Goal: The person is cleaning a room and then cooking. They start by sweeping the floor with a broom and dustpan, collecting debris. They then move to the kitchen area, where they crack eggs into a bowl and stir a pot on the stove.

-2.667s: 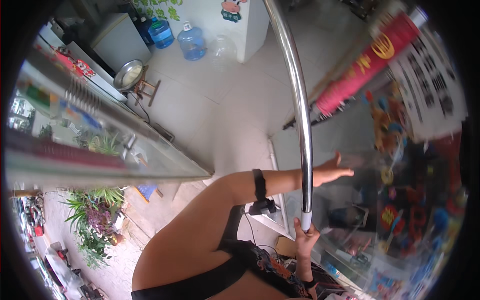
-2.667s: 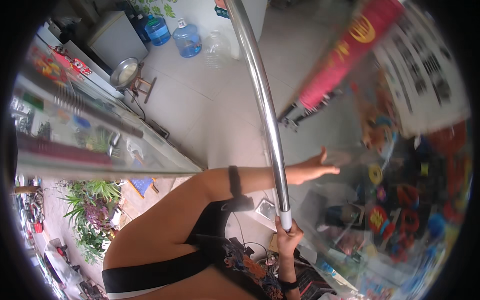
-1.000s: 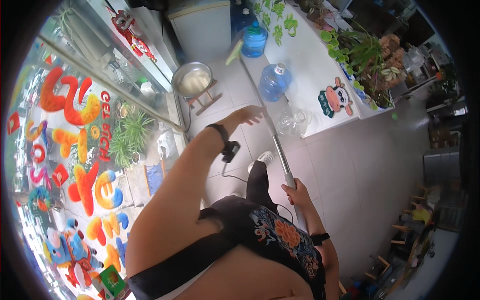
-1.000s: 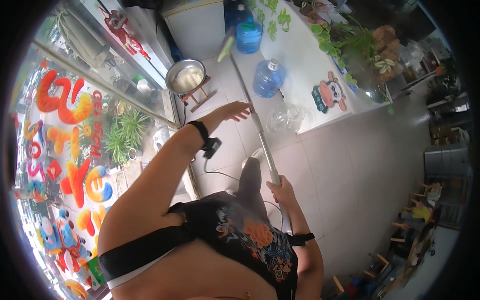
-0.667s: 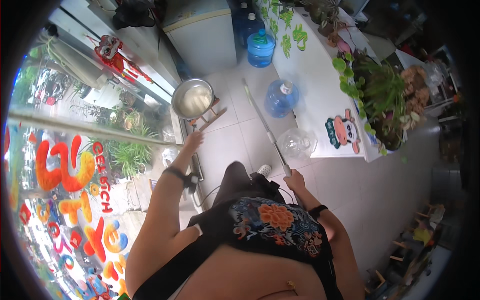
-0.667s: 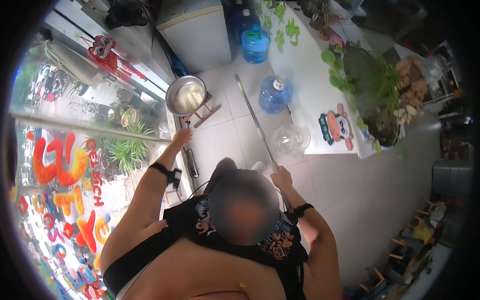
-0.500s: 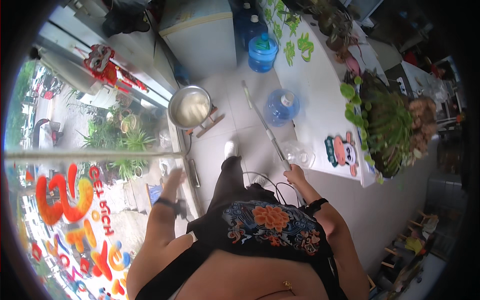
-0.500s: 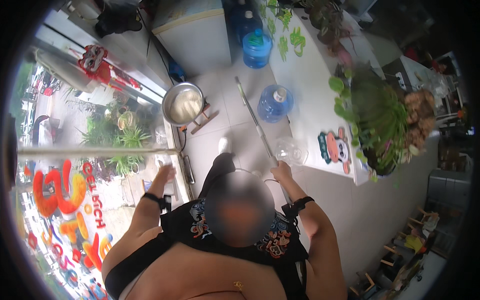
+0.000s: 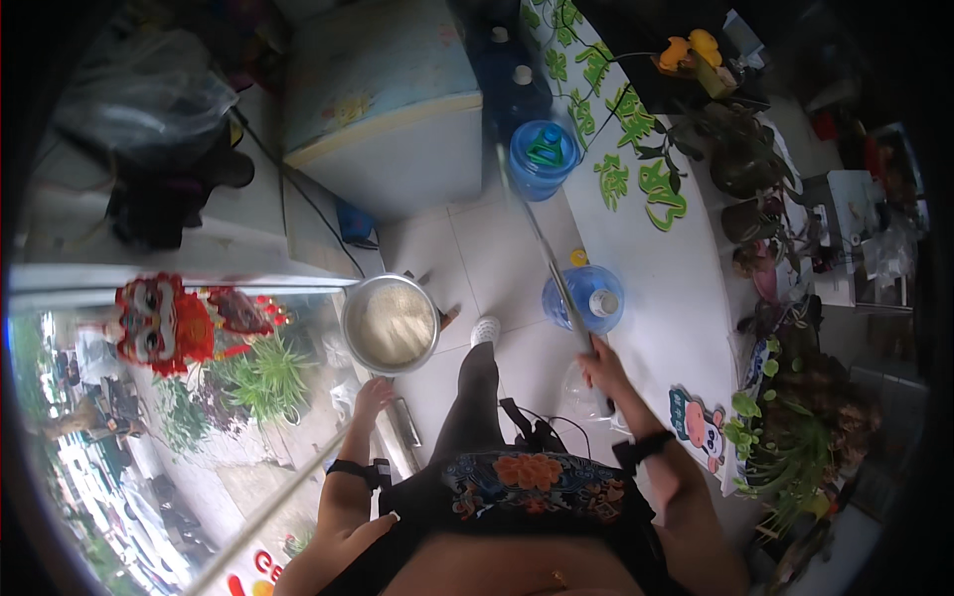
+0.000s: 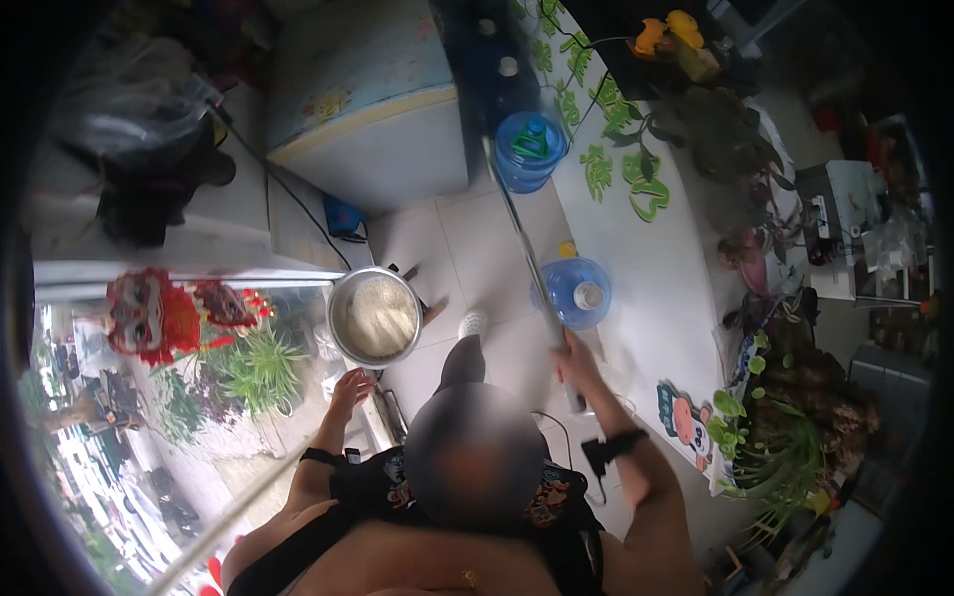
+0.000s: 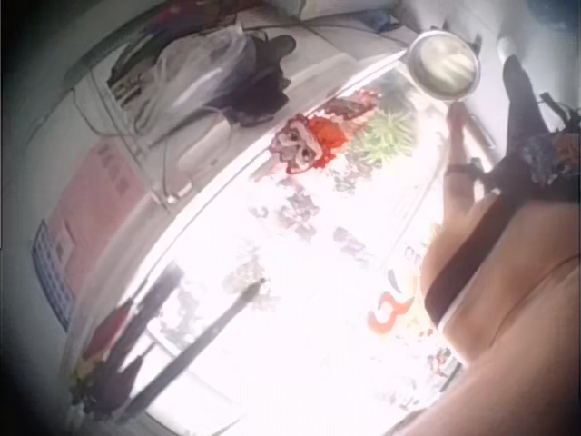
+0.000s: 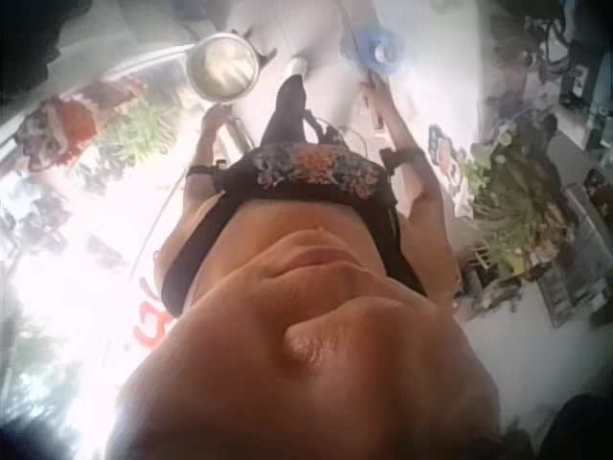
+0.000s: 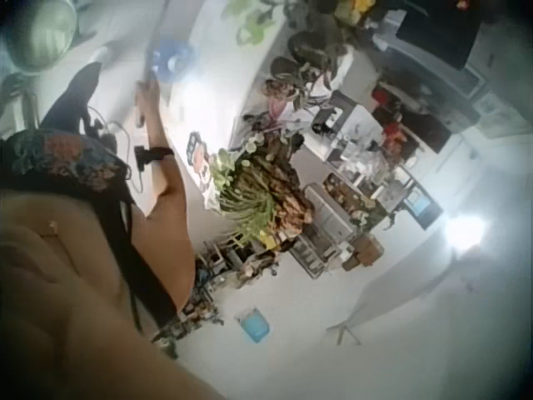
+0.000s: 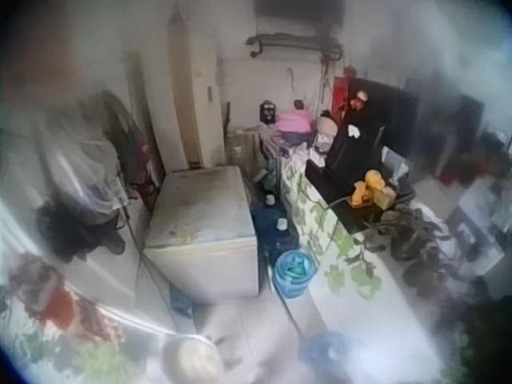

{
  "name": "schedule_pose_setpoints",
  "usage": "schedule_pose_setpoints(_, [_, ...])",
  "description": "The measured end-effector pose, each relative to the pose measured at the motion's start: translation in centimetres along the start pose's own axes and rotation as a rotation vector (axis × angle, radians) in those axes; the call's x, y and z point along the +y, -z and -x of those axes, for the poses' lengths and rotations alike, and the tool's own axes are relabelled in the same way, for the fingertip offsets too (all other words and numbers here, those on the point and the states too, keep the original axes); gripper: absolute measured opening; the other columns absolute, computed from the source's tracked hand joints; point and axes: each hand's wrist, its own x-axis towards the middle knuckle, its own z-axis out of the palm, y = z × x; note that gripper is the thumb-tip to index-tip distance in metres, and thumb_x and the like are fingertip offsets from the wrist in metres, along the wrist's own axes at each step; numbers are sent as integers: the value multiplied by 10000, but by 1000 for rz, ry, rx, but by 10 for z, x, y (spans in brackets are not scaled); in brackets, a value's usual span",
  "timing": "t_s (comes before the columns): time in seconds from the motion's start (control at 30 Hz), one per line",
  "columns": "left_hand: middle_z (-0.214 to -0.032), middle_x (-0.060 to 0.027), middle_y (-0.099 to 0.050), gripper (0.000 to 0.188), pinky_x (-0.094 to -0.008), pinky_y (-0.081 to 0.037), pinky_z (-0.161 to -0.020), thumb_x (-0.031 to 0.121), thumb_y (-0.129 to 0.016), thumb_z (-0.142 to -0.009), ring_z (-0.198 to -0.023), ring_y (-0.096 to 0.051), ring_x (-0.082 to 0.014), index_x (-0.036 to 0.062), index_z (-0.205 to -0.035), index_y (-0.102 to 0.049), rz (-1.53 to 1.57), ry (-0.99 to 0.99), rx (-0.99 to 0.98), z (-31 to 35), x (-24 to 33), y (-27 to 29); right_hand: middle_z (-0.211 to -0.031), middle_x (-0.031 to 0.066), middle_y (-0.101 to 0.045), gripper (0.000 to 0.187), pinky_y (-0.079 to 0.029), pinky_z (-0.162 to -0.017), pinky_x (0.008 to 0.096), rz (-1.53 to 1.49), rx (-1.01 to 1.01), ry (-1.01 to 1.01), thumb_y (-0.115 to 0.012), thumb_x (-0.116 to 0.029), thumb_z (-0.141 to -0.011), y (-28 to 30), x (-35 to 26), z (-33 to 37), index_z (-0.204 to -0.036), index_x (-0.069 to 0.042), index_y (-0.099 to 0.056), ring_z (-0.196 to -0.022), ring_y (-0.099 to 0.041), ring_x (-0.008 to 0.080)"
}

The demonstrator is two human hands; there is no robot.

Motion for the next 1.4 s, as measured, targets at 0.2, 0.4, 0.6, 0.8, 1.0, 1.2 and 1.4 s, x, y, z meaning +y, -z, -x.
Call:
schedule_pose_setpoints(0.2, [-1029,-44,-640,329,-305,-471,-744,308,-471,-953,-917,-630,-163,134,-1230,-500,14,108,5,16,5,12,-603,7,-500,276,-392,-366,274,-62,-85,89,-541,-132,-785,-16,-87,-174,-1051,-60,-519,-416,-489,113])
schedule_pose_setpoints(0.4, [-1138,-103,-604,432,-373,-460,-827,351,-454,-949,-1015,-609,-226,99,-1300,-445,-63,221,-19,52,-27,39,-654,109,-581,434,-482,-460,347,309,74,17,-478,-283,-880,-51,-137,-282,-1288,-141,-435,-461,-564,209])
schedule_pose_setpoints(0.6, [-1102,-96,-611,400,-370,-462,-805,340,-491,-932,-982,-611,-218,96,-1248,-477,-63,314,8,62,-36,46,-764,223,-639,501,-491,-626,516,739,252,115,-369,-312,-942,-67,-34,-255,-1417,-209,-247,-660,-616,411])
schedule_pose_setpoints(0.8, [-1084,-79,-618,391,-356,-467,-781,340,-471,-939,-945,-612,-196,104,-1250,-488,-142,292,-17,24,-21,39,-793,274,-618,546,-474,-666,544,628,125,22,-390,-306,-943,-84,66,-89,-1440,-214,-184,-733,-601,462])
schedule_pose_setpoints(1.0, [-1059,-65,-637,371,-361,-466,-782,396,-481,-921,-932,-617,-179,133,-1179,-525,-238,165,-115,-49,11,31,-843,293,-611,543,-441,-692,568,530,63,-144,-387,-283,-943,-62,58,76,-1436,-218,-166,-755,-569,511])
schedule_pose_setpoints(1.2, [-1192,-175,-547,357,-457,-503,-817,195,-551,-900,-1060,-562,-298,65,-1231,-524,43,82,-329,-101,28,13,-593,57,-524,584,-418,-396,332,-59,25,-584,-497,-270,-933,-43,5,195,-1450,-228,-229,-438,-515,176])
schedule_pose_setpoints(1.4, [-1000,-126,-624,348,-353,-529,-685,208,-570,-897,-838,-624,-235,61,-1211,-539,-320,102,-226,-145,77,1,-606,-9,-438,537,-355,-364,234,-465,64,-652,-510,-210,-927,-72,-24,194,-1422,-160,-310,-426,-425,81])
